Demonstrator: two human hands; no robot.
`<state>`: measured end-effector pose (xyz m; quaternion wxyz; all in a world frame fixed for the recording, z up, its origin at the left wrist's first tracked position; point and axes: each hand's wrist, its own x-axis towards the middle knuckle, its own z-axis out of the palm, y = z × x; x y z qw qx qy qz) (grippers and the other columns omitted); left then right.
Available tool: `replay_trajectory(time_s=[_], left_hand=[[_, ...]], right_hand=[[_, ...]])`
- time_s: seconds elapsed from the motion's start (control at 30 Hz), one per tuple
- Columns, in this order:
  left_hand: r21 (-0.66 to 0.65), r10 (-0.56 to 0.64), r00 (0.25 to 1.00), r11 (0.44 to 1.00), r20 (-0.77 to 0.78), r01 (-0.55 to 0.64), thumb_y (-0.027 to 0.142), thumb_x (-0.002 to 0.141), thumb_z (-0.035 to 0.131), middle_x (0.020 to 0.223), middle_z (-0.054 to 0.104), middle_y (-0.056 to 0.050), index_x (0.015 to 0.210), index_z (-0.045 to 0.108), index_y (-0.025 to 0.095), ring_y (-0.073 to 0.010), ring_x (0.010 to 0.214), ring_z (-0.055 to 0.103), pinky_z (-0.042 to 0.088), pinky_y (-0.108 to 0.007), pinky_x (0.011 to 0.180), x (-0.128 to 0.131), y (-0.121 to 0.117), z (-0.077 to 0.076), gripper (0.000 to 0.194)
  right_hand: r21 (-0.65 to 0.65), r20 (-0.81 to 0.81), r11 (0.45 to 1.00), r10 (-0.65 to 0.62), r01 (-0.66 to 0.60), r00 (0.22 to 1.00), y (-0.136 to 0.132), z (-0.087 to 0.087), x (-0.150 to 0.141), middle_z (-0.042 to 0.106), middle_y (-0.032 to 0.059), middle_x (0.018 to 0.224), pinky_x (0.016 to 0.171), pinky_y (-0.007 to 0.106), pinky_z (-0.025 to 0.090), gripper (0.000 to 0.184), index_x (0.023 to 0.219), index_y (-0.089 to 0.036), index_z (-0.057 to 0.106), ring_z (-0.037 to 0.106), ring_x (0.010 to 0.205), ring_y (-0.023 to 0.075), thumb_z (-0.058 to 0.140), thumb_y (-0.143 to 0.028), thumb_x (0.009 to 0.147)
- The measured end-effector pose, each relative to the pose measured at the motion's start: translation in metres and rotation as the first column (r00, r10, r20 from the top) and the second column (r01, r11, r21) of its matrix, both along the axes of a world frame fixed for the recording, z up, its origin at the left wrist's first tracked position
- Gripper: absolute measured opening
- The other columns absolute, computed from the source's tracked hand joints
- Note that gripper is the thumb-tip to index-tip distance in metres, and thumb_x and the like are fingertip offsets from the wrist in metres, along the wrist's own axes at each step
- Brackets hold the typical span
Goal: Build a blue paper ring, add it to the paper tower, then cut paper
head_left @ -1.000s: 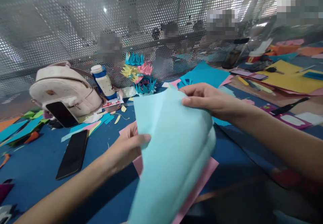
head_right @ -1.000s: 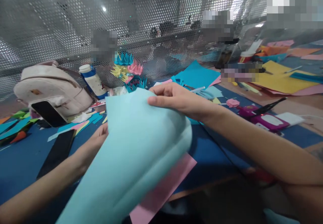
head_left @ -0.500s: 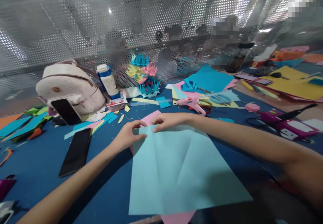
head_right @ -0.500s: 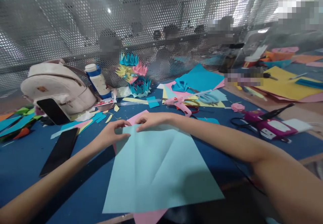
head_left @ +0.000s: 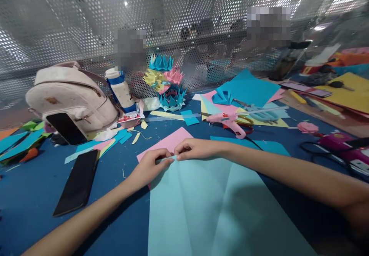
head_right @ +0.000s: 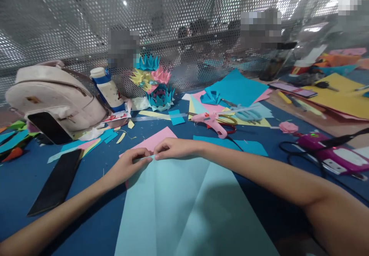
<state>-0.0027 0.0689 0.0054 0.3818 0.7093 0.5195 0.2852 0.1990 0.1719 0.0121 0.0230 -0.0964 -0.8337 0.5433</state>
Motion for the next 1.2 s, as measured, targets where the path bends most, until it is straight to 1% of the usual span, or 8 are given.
replay_trajectory(time_s=[0.4, 0.63, 0.77, 0.83, 0.9, 0.97, 1.03, 1.2], left_hand=[[0.025, -0.025, 0.997, 0.999, 0.078, 0.023, 0.034, 0.090, 0.055, 0.073, 0.060, 0.000, 0.071, 0.057, 0.018, -0.0148, 0.071, 0.053, 0.041, -0.023, 0.067, -0.001, -0.008, -0.004, 0.026], [0.027, -0.023, 0.995, 0.999, 0.098, 0.020, 0.031, 0.089, 0.056, 0.072, 0.061, 0.001, 0.070, 0.059, 0.017, -0.0139, 0.071, 0.053, 0.040, -0.023, 0.067, -0.001, -0.008, -0.006, 0.024], [0.029, 0.060, 0.993, 0.998, 0.098, -0.063, 0.035, 0.088, 0.058, 0.071, 0.062, 0.001, 0.071, 0.062, 0.017, -0.0134, 0.067, 0.053, 0.039, -0.023, 0.063, -0.004, -0.007, -0.006, 0.025], [0.026, 0.102, 0.992, 0.994, 0.074, -0.104, 0.037, 0.086, 0.062, 0.072, 0.063, 0.001, 0.073, 0.064, 0.017, -0.0132, 0.066, 0.053, 0.038, -0.022, 0.062, -0.008, -0.008, -0.006, 0.024], [0.025, 0.115, 0.993, 0.993, 0.033, -0.116, 0.038, 0.085, 0.064, 0.072, 0.064, 0.002, 0.074, 0.065, 0.018, -0.0130, 0.066, 0.053, 0.037, -0.022, 0.062, -0.013, -0.010, -0.008, 0.023], [0.033, 0.108, 0.994, 0.994, 0.000, -0.108, 0.037, 0.086, 0.065, 0.069, 0.063, 0.002, 0.072, 0.063, 0.017, -0.0122, 0.065, 0.052, 0.036, -0.022, 0.062, -0.017, -0.012, -0.010, 0.024], [0.038, 0.101, 0.995, 0.994, -0.014, -0.101, 0.037, 0.087, 0.063, 0.065, 0.060, 0.003, 0.069, 0.060, 0.017, -0.0116, 0.063, 0.049, 0.035, -0.022, 0.060, -0.019, -0.013, -0.012, 0.027], [-0.007, 0.104, 0.995, 0.995, 0.008, -0.104, 0.039, 0.088, 0.060, 0.063, 0.053, 0.003, 0.064, 0.055, 0.017, -0.0114, 0.062, 0.044, 0.033, -0.022, 0.059, -0.018, -0.013, -0.013, 0.033]], right_hand=[[0.039, -0.006, 0.995, -0.090, 0.090, 0.996, -0.006, -0.009, 0.000, 0.064, 0.0017, 0.074, 0.061, 0.020, 0.040, 0.034, 0.093, -0.011, 0.075, 0.051, 0.067, 0.0115, 0.060, -0.041, 0.091], [0.057, 0.006, 0.993, -0.102, 0.101, 0.995, -0.008, -0.007, -0.001, 0.061, 0.0006, 0.070, 0.062, 0.021, 0.039, 0.031, 0.087, -0.012, 0.074, 0.050, 0.066, 0.0115, 0.060, -0.040, 0.090], [0.087, -0.014, 0.984, -0.157, 0.157, 0.988, -0.010, -0.006, -0.001, 0.052, -0.0019, 0.065, 0.058, 0.021, 0.034, 0.035, 0.075, -0.013, 0.064, 0.043, 0.061, 0.0096, 0.057, -0.043, 0.092], [0.202, -0.023, 0.948, -0.244, 0.244, 0.969, -0.013, -0.007, 0.000, 0.049, -0.0031, 0.062, 0.056, 0.021, 0.029, 0.037, 0.068, -0.015, 0.058, 0.041, 0.058, 0.0094, 0.055, -0.043, 0.092], [0.399, -0.040, 0.867, -0.311, 0.300, 0.950, -0.016, -0.009, 0.002, 0.051, -0.0031, 0.060, 0.056, 0.023, 0.025, 0.035, 0.066, -0.017, 0.055, 0.042, 0.058, 0.0099, 0.055, -0.040, 0.093], [0.573, -0.049, 0.766, -0.324, 0.292, 0.945, -0.020, -0.011, 0.004, 0.056, -0.0022, 0.061, 0.056, 0.024, 0.022, 0.033, 0.068, -0.018, 0.057, 0.046, 0.059, 0.0110, 0.053, -0.038, 0.095], [0.664, -0.049, 0.701, -0.307, 0.261, 0.951, -0.022, -0.013, 0.005, 0.059, -0.0015, 0.063, 0.056, 0.025, 0.020, 0.034, 0.071, -0.019, 0.059, 0.049, 0.059, 0.0118, 0.050, -0.039, 0.097], [0.692, -0.086, 0.677, -0.269, 0.251, 0.959, -0.021, -0.017, 0.006, 0.059, -0.0021, 0.062, 0.055, 0.025, 0.019, 0.036, 0.073, -0.020, 0.058, 0.050, 0.057, 0.0116, 0.045, -0.040, 0.100]])
